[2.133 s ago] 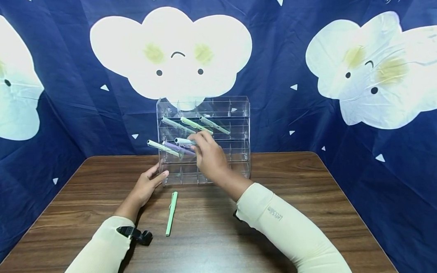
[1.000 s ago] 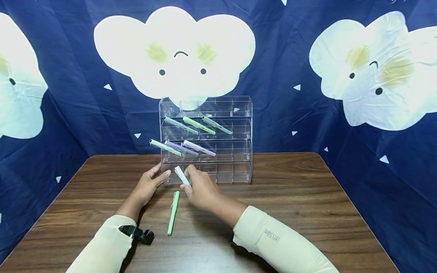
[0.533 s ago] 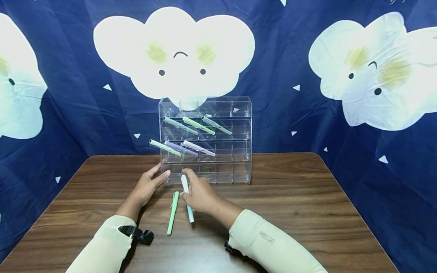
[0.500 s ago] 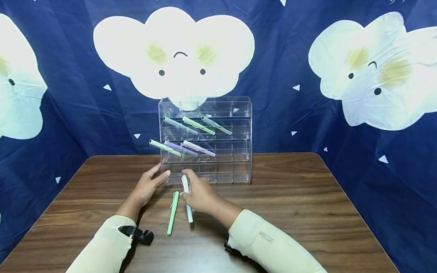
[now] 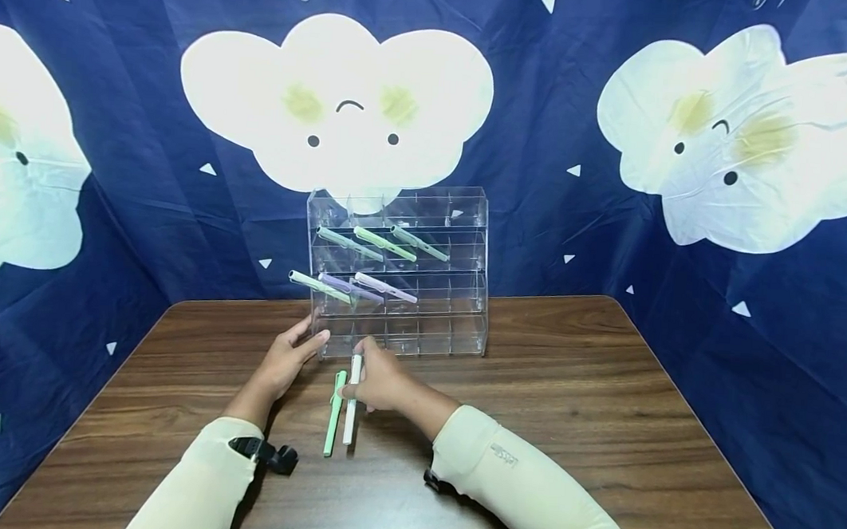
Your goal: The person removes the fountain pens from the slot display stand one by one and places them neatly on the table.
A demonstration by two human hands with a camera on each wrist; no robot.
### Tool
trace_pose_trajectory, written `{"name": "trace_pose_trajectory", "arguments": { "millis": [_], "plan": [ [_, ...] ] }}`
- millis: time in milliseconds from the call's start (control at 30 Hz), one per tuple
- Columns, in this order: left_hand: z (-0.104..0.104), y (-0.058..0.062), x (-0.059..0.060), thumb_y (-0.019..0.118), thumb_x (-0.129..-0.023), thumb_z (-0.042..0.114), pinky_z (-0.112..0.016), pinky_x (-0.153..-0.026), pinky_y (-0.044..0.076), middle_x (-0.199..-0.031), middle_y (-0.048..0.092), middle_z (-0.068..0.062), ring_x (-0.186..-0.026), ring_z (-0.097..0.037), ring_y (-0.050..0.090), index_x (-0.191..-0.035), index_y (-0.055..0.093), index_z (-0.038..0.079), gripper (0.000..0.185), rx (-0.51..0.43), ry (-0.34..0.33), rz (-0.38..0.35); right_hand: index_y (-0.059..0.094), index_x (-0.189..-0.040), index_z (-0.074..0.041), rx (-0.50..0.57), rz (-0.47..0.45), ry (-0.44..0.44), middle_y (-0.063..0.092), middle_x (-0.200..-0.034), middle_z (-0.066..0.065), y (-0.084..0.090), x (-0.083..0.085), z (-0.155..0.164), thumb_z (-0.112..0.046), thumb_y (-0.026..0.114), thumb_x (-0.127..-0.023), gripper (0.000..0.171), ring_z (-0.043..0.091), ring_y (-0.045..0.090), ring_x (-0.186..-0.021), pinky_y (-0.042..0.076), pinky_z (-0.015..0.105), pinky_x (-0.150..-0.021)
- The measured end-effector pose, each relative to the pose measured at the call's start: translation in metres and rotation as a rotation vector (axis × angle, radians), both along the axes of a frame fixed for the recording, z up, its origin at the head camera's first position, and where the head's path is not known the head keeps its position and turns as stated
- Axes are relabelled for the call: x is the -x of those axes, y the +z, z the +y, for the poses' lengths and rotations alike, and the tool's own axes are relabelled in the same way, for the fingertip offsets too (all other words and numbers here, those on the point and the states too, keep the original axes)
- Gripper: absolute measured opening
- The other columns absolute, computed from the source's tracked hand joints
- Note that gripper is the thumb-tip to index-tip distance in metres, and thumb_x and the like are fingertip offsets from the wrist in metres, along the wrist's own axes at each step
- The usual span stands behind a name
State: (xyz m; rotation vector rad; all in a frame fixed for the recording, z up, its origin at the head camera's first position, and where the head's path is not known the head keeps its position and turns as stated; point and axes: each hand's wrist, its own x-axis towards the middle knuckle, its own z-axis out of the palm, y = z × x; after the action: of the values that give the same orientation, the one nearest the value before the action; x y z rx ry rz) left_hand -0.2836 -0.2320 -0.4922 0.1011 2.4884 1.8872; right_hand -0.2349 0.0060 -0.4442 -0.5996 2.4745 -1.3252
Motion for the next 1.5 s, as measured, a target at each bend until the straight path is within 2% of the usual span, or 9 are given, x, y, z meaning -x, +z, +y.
{"name": "trace_pose_trajectory", "arguments": {
  "millis": [200, 667, 900, 1167, 1500],
  "plan": [
    [-0.001, 0.002, 0.000, 0.069, -0.109, 0.039, -0.059, -0.131, 0.035, -0.178, 0.032, -0.021, -0.165, -0.043, 0.031, -0.174, 0.031, 0.023, 0.077, 0.010, -0.002, -0.005, 0.043, -0.146, 0.004, -0.009, -0.018, 0.028, 0.060, -0.060, -0.002, -0.004, 0.003, -0.002, -0.010, 0.087, -0.093, 0.070, 0.012, 0.053, -0.041, 0.041, 0.023, -0.046],
    [0.001, 0.005, 0.000, 0.070, -0.109, 0.038, -0.054, -0.126, 0.042, -0.175, 0.039, -0.021, -0.161, -0.041, 0.041, -0.173, 0.033, 0.024, 0.075, -0.007, 0.005, -0.005, 0.047, -0.141, 0.000, -0.015, -0.097, 0.012, 0.059, -0.059, -0.001, -0.012, 0.003, -0.005, -0.009, 0.089, -0.092, 0.066, 0.013, 0.050, -0.042, 0.039, 0.024, -0.046],
    [0.004, 0.004, 0.002, 0.068, -0.110, 0.036, -0.047, -0.122, 0.045, -0.174, 0.042, -0.019, -0.157, -0.037, 0.047, -0.173, 0.033, 0.024, 0.074, -0.020, 0.001, 0.004, 0.051, -0.131, 0.000, -0.049, -0.077, -0.012, 0.060, -0.060, 0.000, -0.016, 0.004, -0.010, -0.008, 0.091, -0.090, 0.058, 0.012, 0.051, -0.039, 0.040, 0.022, -0.042],
    [0.003, 0.003, 0.000, 0.069, -0.110, 0.035, -0.042, -0.118, 0.048, -0.171, 0.046, -0.020, -0.154, -0.037, 0.050, -0.173, 0.034, 0.024, 0.073, -0.023, 0.013, 0.008, 0.053, -0.132, 0.000, -0.105, -0.061, -0.019, 0.062, -0.061, 0.002, -0.016, 0.004, -0.015, -0.009, 0.091, -0.089, 0.058, 0.012, 0.050, -0.039, 0.041, 0.024, -0.042],
    [0.002, 0.002, -0.001, 0.069, -0.110, 0.036, -0.051, -0.123, 0.044, -0.174, 0.042, -0.019, -0.157, -0.039, 0.047, -0.173, 0.033, 0.024, 0.074, -0.019, 0.015, -0.001, 0.051, -0.137, 0.001, -0.133, -0.094, -0.019, 0.064, -0.062, 0.001, -0.019, 0.005, -0.016, -0.011, 0.089, -0.092, 0.060, 0.013, 0.051, -0.041, 0.041, 0.024, -0.045]
  ]
}}
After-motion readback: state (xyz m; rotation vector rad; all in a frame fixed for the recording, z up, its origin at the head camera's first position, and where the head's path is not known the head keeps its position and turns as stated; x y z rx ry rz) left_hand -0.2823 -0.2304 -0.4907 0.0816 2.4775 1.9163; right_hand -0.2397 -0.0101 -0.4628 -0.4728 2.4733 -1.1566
